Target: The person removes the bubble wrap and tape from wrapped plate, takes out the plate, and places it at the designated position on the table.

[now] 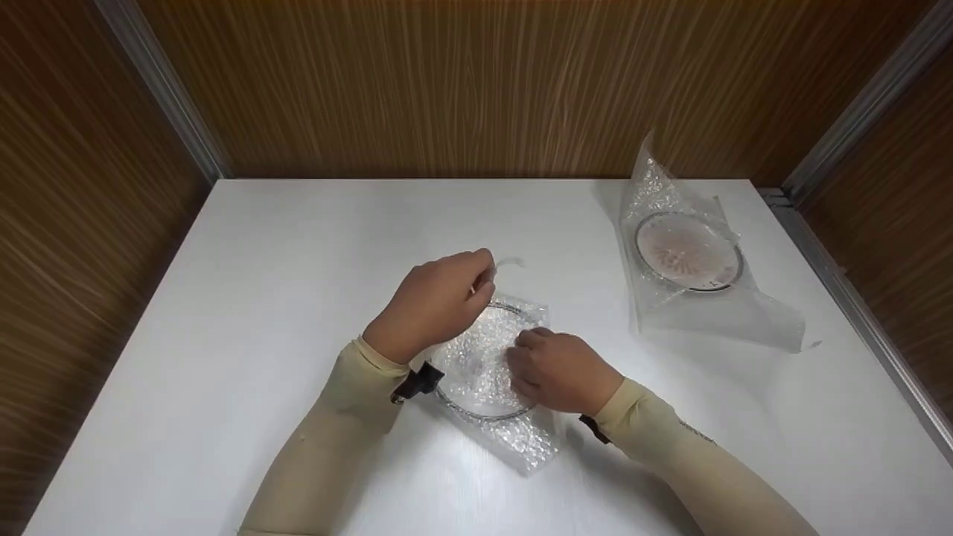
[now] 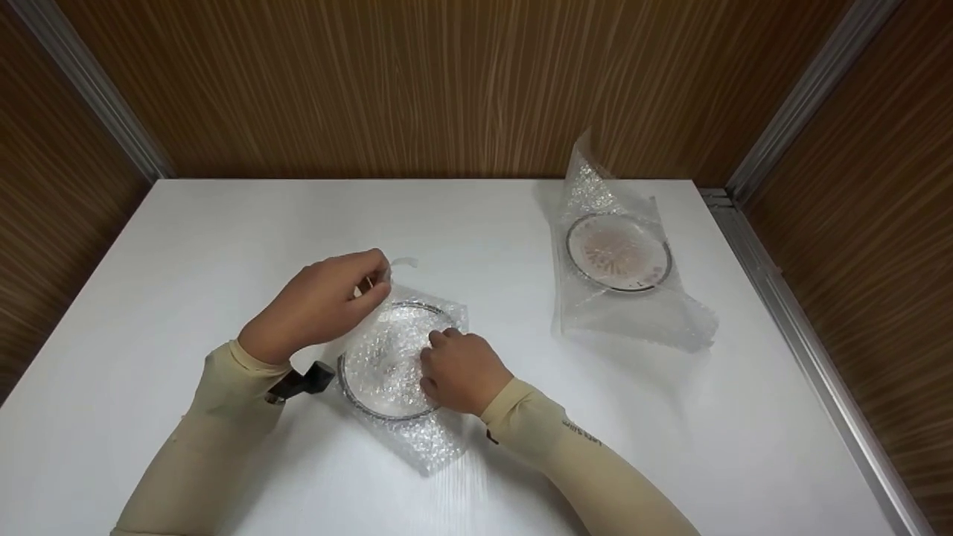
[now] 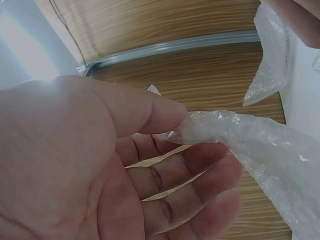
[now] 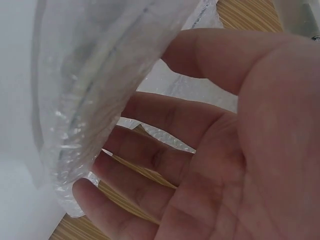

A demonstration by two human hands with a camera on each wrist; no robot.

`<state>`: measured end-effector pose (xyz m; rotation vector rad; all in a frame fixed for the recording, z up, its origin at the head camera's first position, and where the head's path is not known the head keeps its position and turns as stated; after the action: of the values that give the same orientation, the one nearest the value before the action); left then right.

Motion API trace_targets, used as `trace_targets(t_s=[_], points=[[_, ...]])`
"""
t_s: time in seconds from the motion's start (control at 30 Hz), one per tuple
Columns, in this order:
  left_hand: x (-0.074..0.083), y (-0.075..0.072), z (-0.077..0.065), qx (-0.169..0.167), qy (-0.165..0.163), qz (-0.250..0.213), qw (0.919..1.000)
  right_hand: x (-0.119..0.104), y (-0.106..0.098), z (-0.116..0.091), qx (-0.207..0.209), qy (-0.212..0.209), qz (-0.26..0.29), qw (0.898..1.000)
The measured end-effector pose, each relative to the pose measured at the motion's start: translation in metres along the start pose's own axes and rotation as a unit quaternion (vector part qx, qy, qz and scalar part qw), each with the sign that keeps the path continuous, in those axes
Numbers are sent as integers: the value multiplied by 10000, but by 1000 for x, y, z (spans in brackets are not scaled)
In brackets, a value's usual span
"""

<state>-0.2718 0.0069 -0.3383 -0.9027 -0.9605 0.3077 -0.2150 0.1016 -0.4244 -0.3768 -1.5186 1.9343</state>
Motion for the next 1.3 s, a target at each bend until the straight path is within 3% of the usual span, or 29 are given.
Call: trace_targets(t_s=[0.5,0.73,0.87,1.1,1.3], points=[[-17,-22,-13,210,-413,-202,9987,0,3,0,-91,85,-70,9999],[-35,-38,-22,312,-512,-585,9965,2,10,2,-537,273,-73,9982],[-47,-50,-28,500,-556,-521,9958,-1,14,1,-728,384,-114,9965],[-70,-69,-38,775,-927,-297,9922,-11,9,0,-361,-4,-750,9965],[-99,-85,-49,987,-1264,13,9871,-10,9,3,-459,108,-650,9968]])
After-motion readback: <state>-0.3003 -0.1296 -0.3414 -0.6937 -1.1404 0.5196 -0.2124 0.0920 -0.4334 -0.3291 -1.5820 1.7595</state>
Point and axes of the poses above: each hand's wrist, its own z-axis towards the middle knuckle, its own y-axis out of the palm, x = y × z, the point moved 10 cm from there along z, towards the middle knuckle, and after that the axes turned 10 degrees about -z, right-handed, at the moved point
